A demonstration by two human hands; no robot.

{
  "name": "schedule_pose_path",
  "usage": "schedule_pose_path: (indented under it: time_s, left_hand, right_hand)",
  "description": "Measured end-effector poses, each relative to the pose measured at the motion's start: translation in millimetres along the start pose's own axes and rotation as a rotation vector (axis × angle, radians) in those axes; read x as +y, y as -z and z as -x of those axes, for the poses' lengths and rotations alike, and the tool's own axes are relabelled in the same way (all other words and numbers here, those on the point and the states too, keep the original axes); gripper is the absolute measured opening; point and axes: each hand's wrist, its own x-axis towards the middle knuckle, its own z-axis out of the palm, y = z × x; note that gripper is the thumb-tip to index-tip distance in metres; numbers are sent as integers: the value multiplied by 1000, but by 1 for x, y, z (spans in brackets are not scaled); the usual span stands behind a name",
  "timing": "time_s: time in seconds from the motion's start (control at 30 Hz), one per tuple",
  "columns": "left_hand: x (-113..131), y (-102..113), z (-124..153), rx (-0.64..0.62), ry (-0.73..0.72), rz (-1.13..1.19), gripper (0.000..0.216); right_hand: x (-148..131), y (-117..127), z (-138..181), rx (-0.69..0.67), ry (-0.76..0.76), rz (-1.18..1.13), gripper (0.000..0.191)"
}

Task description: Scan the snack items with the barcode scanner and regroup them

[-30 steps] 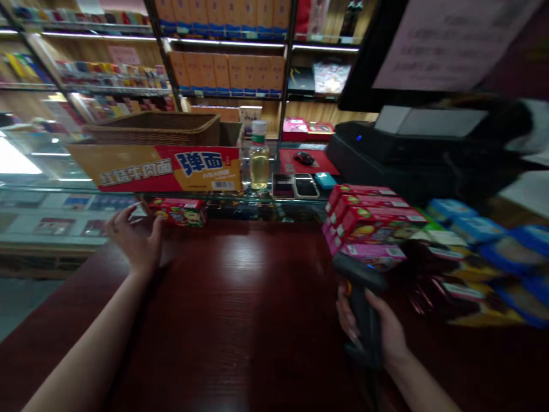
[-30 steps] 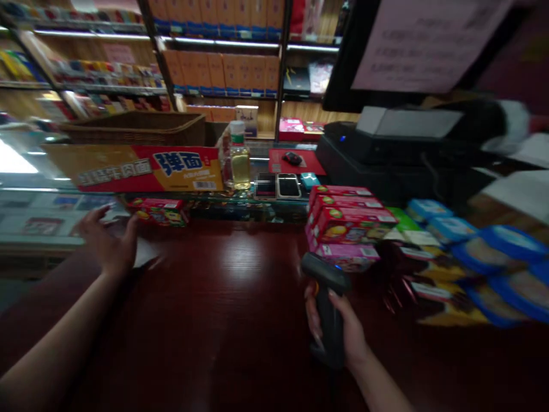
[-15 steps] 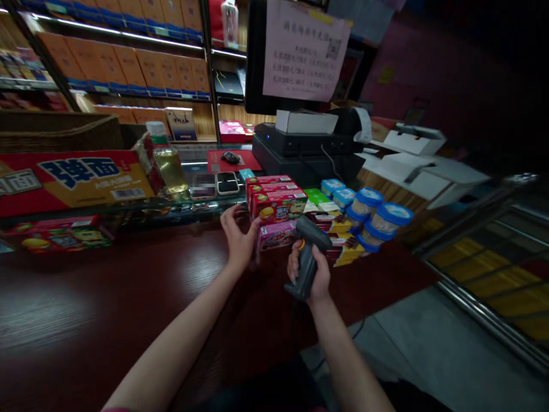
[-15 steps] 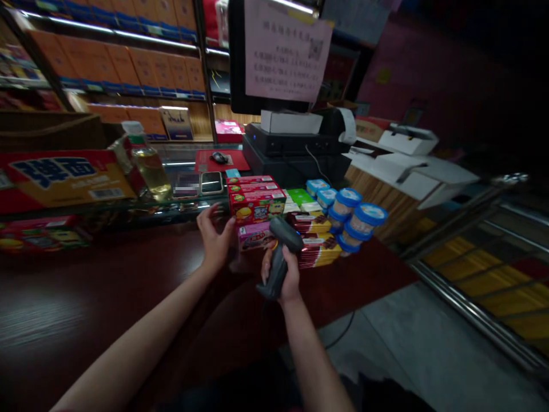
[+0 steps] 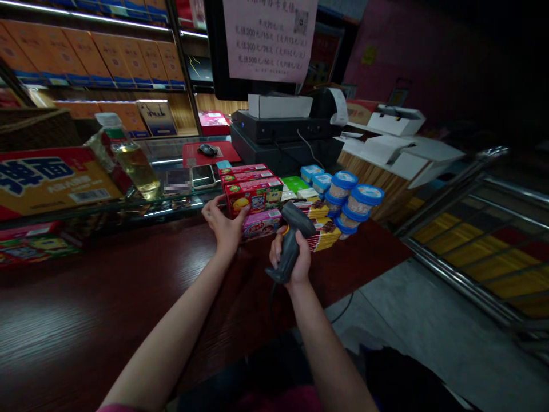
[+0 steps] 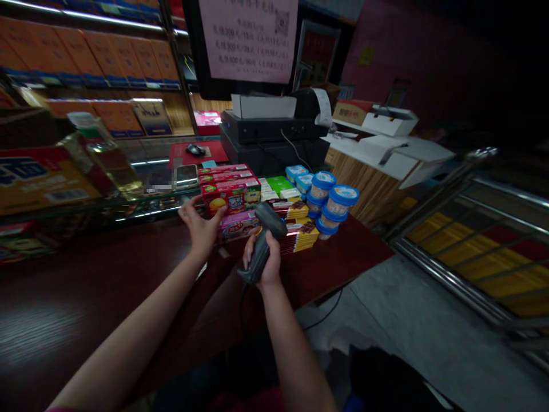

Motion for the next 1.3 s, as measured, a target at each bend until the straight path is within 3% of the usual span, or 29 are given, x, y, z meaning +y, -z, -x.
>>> schedule_pose_path:
  time_s: [0.13,0.3,0.4,0.47,0.63,0.77,0.97,1.3]
  left_hand:
    - [-4,3,-2,-14,25,19,56]
    - [11,30,-13,-59,-155,86,49]
    - [12,68,-24,-10,-268,78,50]
    - [0,101,-30,3,-300,38,53]
    - [-62,185,-38,-52,-229,-145,54]
    - [-99,228,-45,-130,-246,-345,49]
    - [-107,243,-55,-120,-289,-498,36]
    - [-111,248,-53,-135,-262,-495,45]
  right_hand:
    - [0,0,0,5,-3,4,32]
    - [-2,0,1,10,-4,30,32]
    - [-3,-1,2,-1,-19,40,31]
    - [-1,-3,2,-38,-57,36,32]
    - [30,-16,-6,-236,-341,80,35]
    - [71,-30,-22,-366,-568,223,38]
    - [109,-41,-41,-346,-610,310,40]
    - [111,-45,-32,-291,-559,372,41]
